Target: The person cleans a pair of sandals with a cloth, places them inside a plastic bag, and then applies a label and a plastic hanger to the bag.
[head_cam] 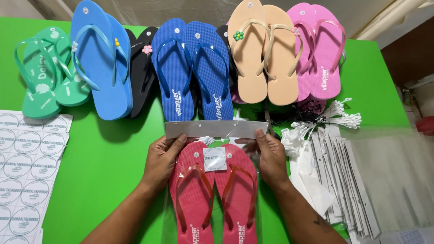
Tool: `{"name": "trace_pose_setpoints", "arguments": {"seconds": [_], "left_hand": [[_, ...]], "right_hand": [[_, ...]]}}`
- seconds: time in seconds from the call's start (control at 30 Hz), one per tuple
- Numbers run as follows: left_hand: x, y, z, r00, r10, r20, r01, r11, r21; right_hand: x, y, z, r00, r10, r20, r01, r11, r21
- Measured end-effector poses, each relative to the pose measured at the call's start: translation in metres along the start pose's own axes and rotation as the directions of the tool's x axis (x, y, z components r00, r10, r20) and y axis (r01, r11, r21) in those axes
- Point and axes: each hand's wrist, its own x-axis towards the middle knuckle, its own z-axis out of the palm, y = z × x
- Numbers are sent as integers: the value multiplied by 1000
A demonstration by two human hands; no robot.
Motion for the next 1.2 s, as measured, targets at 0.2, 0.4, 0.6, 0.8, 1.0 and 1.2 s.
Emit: {"name": "trace_pose_setpoints", "arguments": {"seconds": [0.2,0.4,0.6,0.8,1.0,1.2], "left_hand": [[4,-10,-9,1000,-16,24,16,1000,14],[-8,28,16,997,-19,80,12,996,89],[-5,16,8,999,-13,48,10,997,78],[-10,14,15,999,-16,42,13,998,64],[-12,21,23,1000,12,22,-14,997,79],[-12,21,23,996,22,-84,-20,1000,16]], "right_hand": [[6,9,-11,999,32,10,-32,999,17],[1,-7,-4,1000,1,21,0,1000,-24],[6,3,-9,999,-25,-20,25,999,-22],[9,11,-20,999,31,-31,-31,999,17],[3,-13,-2,999,9,-46,-10,1000,-29],[25,51,-52,975,150,163,-162,985,60]]}}
